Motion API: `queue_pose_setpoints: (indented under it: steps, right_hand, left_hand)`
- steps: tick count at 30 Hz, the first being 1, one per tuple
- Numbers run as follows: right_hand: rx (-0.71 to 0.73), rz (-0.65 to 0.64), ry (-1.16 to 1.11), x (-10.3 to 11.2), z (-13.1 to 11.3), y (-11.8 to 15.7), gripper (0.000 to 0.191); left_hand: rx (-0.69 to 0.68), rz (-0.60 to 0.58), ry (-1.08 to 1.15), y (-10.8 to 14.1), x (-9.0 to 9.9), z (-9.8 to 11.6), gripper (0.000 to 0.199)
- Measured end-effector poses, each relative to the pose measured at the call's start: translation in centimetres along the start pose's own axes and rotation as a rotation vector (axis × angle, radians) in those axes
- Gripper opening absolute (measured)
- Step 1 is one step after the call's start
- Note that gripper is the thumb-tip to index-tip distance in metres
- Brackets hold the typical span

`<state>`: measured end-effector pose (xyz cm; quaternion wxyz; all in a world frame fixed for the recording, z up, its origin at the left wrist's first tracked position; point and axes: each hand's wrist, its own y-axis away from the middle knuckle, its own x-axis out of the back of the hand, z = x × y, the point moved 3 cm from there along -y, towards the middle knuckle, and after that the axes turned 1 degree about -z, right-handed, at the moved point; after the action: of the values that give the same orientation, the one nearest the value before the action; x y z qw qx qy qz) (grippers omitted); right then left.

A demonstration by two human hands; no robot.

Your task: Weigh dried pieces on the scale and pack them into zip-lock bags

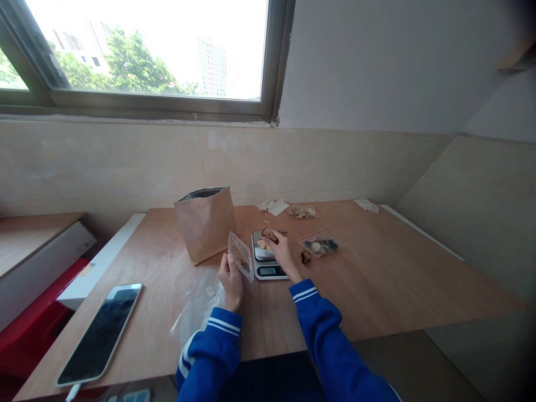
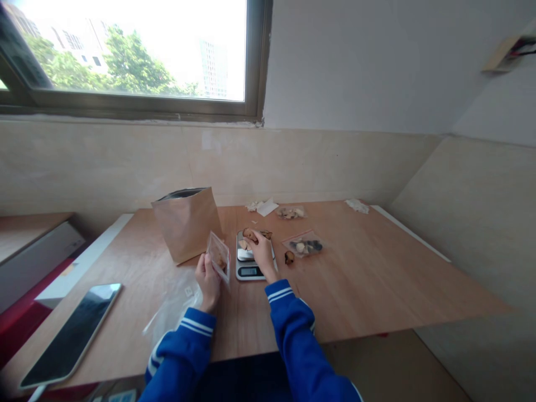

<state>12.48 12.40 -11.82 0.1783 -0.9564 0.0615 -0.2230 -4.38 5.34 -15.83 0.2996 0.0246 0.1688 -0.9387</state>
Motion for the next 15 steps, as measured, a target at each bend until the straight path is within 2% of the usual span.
queue_pose_setpoints:
  steps: [4, 8, 12, 15]
  right_hand:
    - [0.064, 0.016, -0.131, -0.8, -4.2, 0.3, 0.035]
    - [0.182, -0.006, -0.096, -2.3, -7.9, 0.8, 0.026]
    - [0.232, 0.01, -0.05, -2.8, -9.0, 1.2, 0.02]
    - [0.23, -0.049, -0.042, -2.5, -8.8, 1.6, 0.019]
  left_hand:
    - [0.012, -0.006, 0.02, 0.0, -0.1, -0.1, 0.04]
    - [0.02, -0.024, 0.032, 0.1, -0.1, -0.3, 0.041]
    - [0.018, -0.024, 0.032, 0.0, -0.1, -0.5, 0.041]
    - [0.034, -0.012, 0.038, -0.1, 0.0, -0.5, 0.041]
